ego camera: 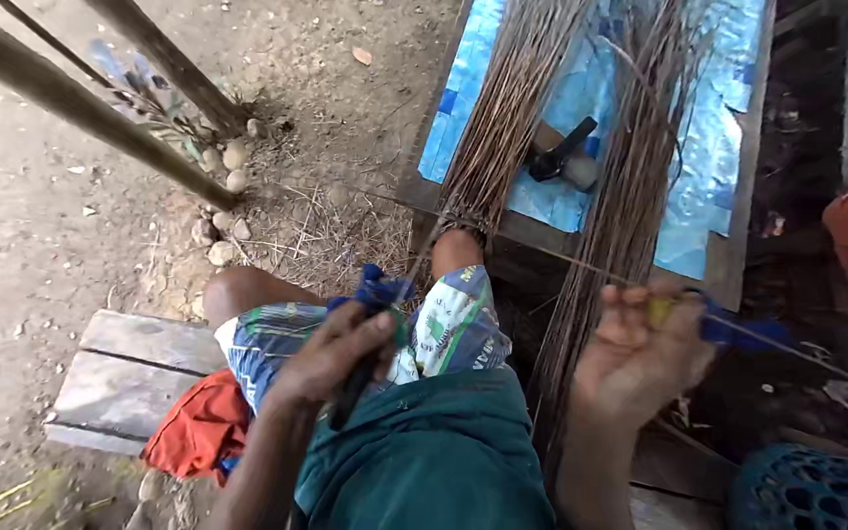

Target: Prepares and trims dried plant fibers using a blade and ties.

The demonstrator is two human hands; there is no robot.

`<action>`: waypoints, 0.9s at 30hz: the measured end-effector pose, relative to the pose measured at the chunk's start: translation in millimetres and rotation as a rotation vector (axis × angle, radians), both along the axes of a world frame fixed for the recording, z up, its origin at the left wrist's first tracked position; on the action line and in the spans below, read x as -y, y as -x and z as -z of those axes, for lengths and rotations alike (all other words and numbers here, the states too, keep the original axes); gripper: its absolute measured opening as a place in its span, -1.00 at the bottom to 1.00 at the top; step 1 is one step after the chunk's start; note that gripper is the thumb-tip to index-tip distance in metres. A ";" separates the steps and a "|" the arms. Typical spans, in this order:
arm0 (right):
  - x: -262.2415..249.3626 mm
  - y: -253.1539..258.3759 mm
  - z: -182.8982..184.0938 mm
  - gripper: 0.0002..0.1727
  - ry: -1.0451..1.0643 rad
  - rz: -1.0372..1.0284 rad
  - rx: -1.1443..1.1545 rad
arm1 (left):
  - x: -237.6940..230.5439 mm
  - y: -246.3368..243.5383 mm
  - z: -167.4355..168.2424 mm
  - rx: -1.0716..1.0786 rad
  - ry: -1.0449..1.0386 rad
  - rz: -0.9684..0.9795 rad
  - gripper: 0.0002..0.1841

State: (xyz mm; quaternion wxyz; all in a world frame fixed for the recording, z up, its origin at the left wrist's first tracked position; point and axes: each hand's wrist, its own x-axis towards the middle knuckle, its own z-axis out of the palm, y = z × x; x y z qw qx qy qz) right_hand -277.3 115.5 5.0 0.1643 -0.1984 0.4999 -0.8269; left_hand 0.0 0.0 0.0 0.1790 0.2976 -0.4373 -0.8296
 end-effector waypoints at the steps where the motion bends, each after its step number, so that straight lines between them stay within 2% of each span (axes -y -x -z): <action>1: 2.8 -12.2 8.8 -0.82 0.003 -0.036 0.070 | -7.7 10.9 7.4 -0.062 -0.129 0.010 -0.69; 5: 0.5 -48.0 23.2 -0.86 -0.050 -0.093 0.230 | -9.7 38.9 35.7 -0.148 -0.324 -0.155 -0.63; 7: -5.2 -56.7 29.7 -0.89 -0.056 -0.131 0.273 | -6.1 40.8 47.5 -0.257 -0.364 -0.240 -0.57; 10: -16.5 -63.7 36.6 -0.81 -0.152 -0.266 0.368 | -2.1 38.5 54.9 -0.327 -0.370 -0.285 -0.52; 11: -23.6 -65.3 36.2 -0.74 -0.241 -0.394 0.396 | -1.1 37.2 55.8 -0.320 -0.364 -0.294 -0.52; 13: -43.7 -70.7 26.0 -0.59 -0.424 -0.790 0.347 | 0.2 33.5 56.3 -0.280 -0.346 -0.295 -0.56; 15: -65.0 -79.1 0.6 -0.71 -0.474 -1.121 0.162 | 1.6 29.2 57.4 -0.238 -0.337 -0.273 -0.61; 16: -73.9 -80.1 -14.0 -0.77 -0.455 -1.205 0.031 | 1.4 27.5 58.7 -0.228 -0.333 -0.252 -0.63; 17: -81.1 -77.2 -25.4 -0.82 -0.423 -1.218 -0.108 | -0.4 26.6 60.0 -0.224 -0.329 -0.237 -0.64; 19: -85.9 -66.2 -29.4 -0.80 -0.387 -1.017 -0.277 | -3.5 26.3 62.7 -0.242 -0.307 -0.193 -0.68; 21: -73.3 -50.2 -10.4 -0.74 -0.496 -0.773 -0.409 | -6.6 27.1 65.8 -0.280 -0.305 -0.137 -0.71; 22: -67.9 -41.6 4.8 -0.71 -0.569 -0.744 -0.439 | -8.1 27.7 67.1 -0.302 -0.314 -0.116 -0.70; 24: -62.8 -33.4 28.7 -0.63 -0.673 -0.901 -0.303 | -9.1 28.9 68.9 -0.338 -0.330 -0.089 -0.70; 26: -62.9 -36.4 37.6 -0.60 -0.667 -1.143 0.109 | -9.2 27.4 68.8 -0.357 -0.336 -0.102 -0.72; 27: -64.2 -40.3 39.8 -0.61 -0.631 -1.200 0.321 | -9.3 25.2 68.7 -0.367 -0.337 -0.113 -0.73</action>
